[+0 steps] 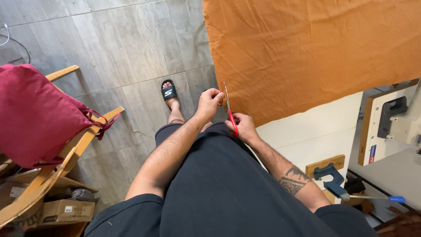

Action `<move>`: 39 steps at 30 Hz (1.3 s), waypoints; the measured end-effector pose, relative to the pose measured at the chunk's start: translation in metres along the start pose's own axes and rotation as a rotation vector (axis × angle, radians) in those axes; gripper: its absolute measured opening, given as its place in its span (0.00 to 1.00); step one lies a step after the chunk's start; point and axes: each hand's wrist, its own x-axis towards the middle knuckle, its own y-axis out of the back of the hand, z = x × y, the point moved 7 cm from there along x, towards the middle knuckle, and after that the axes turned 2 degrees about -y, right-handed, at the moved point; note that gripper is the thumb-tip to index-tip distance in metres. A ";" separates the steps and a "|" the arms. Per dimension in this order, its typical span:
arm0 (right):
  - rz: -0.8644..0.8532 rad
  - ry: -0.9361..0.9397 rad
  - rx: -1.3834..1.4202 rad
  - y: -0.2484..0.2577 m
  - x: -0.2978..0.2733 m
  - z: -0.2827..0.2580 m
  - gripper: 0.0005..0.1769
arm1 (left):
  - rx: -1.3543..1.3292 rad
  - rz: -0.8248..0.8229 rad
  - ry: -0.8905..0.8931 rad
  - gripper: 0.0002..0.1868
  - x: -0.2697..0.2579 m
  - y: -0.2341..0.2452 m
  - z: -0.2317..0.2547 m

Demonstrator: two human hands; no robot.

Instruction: Measuring and cutting a large sheet of brown leather into specific shapes and strips using scissors in a workshop environment.

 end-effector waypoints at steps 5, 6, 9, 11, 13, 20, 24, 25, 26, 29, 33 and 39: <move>0.032 0.021 -0.081 0.002 0.005 0.009 0.11 | 0.006 -0.004 -0.008 0.07 0.002 -0.001 0.001; 0.037 0.027 -0.095 0.002 0.006 0.012 0.10 | 0.039 -0.012 -0.020 0.06 0.002 0.000 0.002; 0.028 0.021 -0.109 0.002 0.010 0.014 0.11 | 0.037 -0.018 -0.006 0.06 0.002 0.001 0.005; 0.016 0.018 -0.100 0.000 0.009 -0.003 0.12 | 0.083 -0.030 -0.010 0.06 0.001 0.003 0.013; 0.001 0.012 -0.089 -0.001 0.012 -0.021 0.14 | 0.132 -0.040 -0.012 0.06 0.001 0.003 0.016; 0.058 0.047 -0.125 0.003 0.028 -0.021 0.12 | 0.279 -0.080 -0.009 0.07 0.000 0.006 0.027; 0.049 0.015 -0.143 0.000 0.023 -0.024 0.11 | 0.295 -0.079 -0.005 0.08 -0.002 0.008 0.020; 0.050 0.018 -0.144 0.000 0.023 -0.036 0.11 | 0.294 -0.079 -0.007 0.08 -0.003 0.010 0.027; 0.037 0.005 -0.143 0.000 0.023 -0.047 0.13 | 0.322 -0.094 -0.017 0.08 -0.005 0.010 0.034; 0.015 -0.001 -0.134 0.001 0.027 -0.076 0.16 | 0.358 -0.101 -0.019 0.07 -0.008 0.011 0.042; 0.028 0.017 -0.140 -0.001 0.034 -0.087 0.16 | 0.384 -0.106 -0.019 0.07 -0.001 0.016 0.036; 0.076 0.077 -0.125 -0.002 0.041 -0.066 0.13 | 0.413 -0.118 -0.005 0.06 -0.005 0.014 0.034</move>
